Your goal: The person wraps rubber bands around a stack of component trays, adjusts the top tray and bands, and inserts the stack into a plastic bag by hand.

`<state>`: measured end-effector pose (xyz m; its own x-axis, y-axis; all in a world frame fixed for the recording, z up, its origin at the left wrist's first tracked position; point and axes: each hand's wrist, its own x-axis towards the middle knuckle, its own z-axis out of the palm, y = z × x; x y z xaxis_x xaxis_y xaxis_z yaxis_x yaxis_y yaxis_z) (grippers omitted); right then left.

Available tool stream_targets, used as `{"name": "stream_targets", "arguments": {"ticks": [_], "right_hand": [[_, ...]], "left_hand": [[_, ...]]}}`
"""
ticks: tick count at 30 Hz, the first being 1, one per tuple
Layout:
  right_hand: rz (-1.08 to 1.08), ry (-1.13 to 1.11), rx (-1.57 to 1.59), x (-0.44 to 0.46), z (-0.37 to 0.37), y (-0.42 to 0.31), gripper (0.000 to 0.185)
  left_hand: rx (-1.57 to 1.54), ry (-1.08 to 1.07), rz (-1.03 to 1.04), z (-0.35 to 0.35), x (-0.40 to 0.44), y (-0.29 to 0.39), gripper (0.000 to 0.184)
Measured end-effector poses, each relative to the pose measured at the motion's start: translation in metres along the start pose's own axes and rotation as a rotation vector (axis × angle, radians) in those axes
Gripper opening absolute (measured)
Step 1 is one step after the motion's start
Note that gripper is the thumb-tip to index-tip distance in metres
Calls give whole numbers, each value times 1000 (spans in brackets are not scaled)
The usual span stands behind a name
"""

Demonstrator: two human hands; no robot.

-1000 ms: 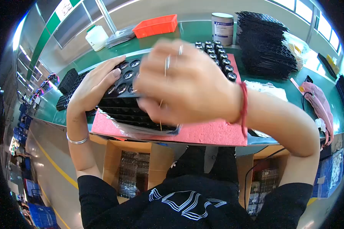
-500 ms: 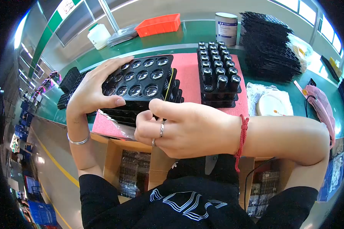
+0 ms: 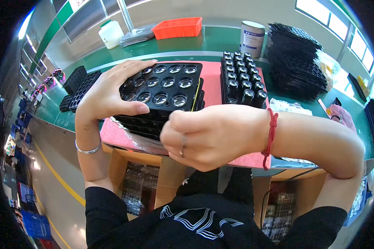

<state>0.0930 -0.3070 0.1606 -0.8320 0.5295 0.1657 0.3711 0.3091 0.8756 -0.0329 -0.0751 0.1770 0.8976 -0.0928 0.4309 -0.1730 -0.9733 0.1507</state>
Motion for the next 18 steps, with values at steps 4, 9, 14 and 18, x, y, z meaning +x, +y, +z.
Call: {"name": "stream_targets", "arguments": {"ticks": [4, 9, 14, 18], "right_hand": [[32, 173, 79, -8, 10, 2, 6], [127, 243, 73, -13, 7, 13, 12], [212, 258, -70, -21, 3, 24, 14], [270, 168, -89, -33, -1, 37, 17]], "left_hand": [[-10, -5, -29, -1, 0, 2, 91], [7, -84, -86, -6, -1, 6, 85], [-17, -76, -70, -7, -1, 6, 85], [-29, 21, -24, 1, -1, 0, 92]]}}
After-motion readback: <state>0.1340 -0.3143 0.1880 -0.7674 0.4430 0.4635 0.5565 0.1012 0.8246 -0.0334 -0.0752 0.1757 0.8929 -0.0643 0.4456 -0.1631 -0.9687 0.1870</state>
